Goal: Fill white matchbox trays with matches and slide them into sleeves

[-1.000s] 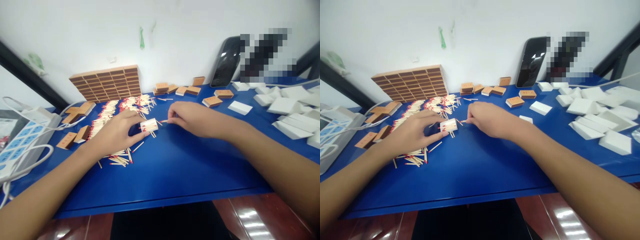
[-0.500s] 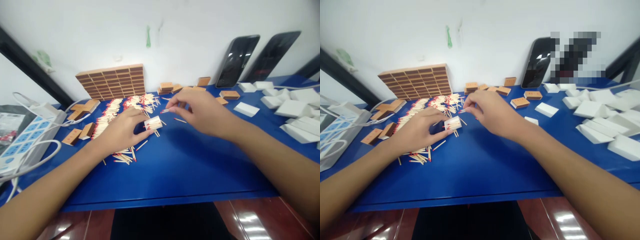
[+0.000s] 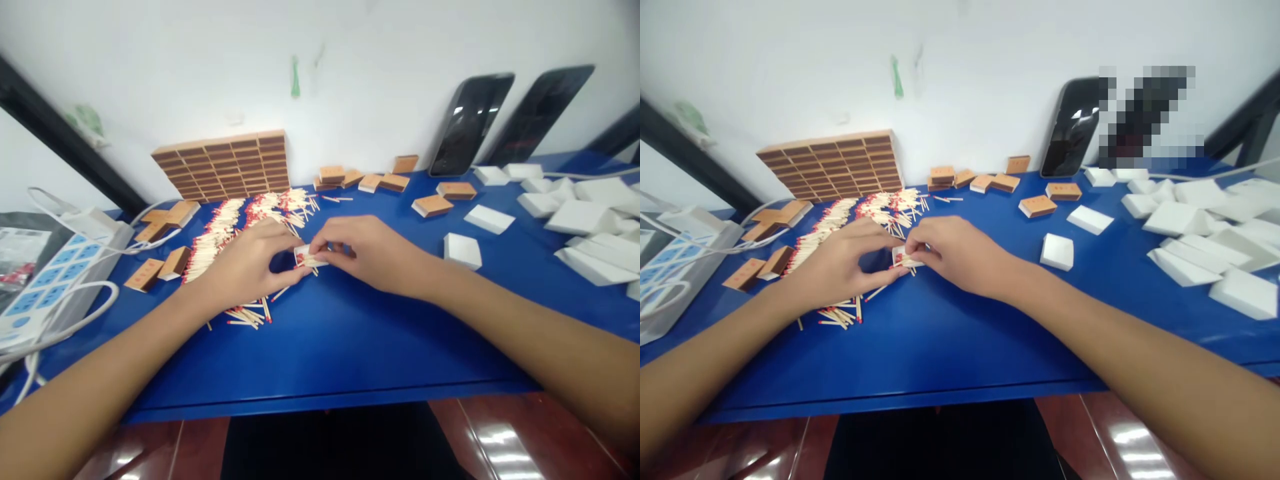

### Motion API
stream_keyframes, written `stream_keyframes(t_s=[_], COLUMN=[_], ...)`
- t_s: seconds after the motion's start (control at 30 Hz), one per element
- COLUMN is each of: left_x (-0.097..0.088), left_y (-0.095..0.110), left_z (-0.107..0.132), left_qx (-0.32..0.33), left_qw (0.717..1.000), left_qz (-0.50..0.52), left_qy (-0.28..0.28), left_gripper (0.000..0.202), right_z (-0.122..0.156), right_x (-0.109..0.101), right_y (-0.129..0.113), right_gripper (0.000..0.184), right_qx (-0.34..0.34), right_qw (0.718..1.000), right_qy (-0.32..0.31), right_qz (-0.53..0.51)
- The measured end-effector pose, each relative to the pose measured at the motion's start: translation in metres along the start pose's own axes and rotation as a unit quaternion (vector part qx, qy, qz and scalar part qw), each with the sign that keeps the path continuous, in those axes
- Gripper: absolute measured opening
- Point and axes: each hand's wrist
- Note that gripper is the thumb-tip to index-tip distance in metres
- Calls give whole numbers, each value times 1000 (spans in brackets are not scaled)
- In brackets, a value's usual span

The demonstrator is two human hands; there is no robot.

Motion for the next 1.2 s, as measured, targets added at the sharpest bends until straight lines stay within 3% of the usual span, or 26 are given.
stream_keyframes(t_s=[0.4, 0.67, 0.8, 0.9, 1.0, 1.2], left_x=[1, -3, -3, -2, -1, -2], left_y=[-5, 1, 1, 0, 1, 2], left_z=[0, -3, -2, 0, 2, 2], left_qx=[8, 13, 14, -4, -15, -15], left_qw=[1000, 1000, 1000, 1000, 1000, 1000], left_qz=[16, 19, 22, 19, 11, 9], left_qy=[0, -7, -5, 0, 5, 9], left_gripper=[31, 33, 29, 30, 43, 66], right_z=[-2, 0, 0, 0, 1, 2], right_x=[-3, -3, 2, 7, 9, 3], right_y=[0, 0, -7, -7, -7, -13], right_gripper=[10, 6, 2, 12, 19, 13], right_qx=[25, -1, -9, -19, -30, -25], right_qw=[999, 1000, 998, 997, 996, 996], right_qy=[-5, 16, 41, 21, -4, -25], right_qz=[-24, 5, -43, -77, -90, -80])
Point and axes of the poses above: each hand's wrist, its own z-axis away from the middle knuckle, its own x-axis out of the palm, y = z × x, and after that the axes turned 4 degrees about -x, right-handed
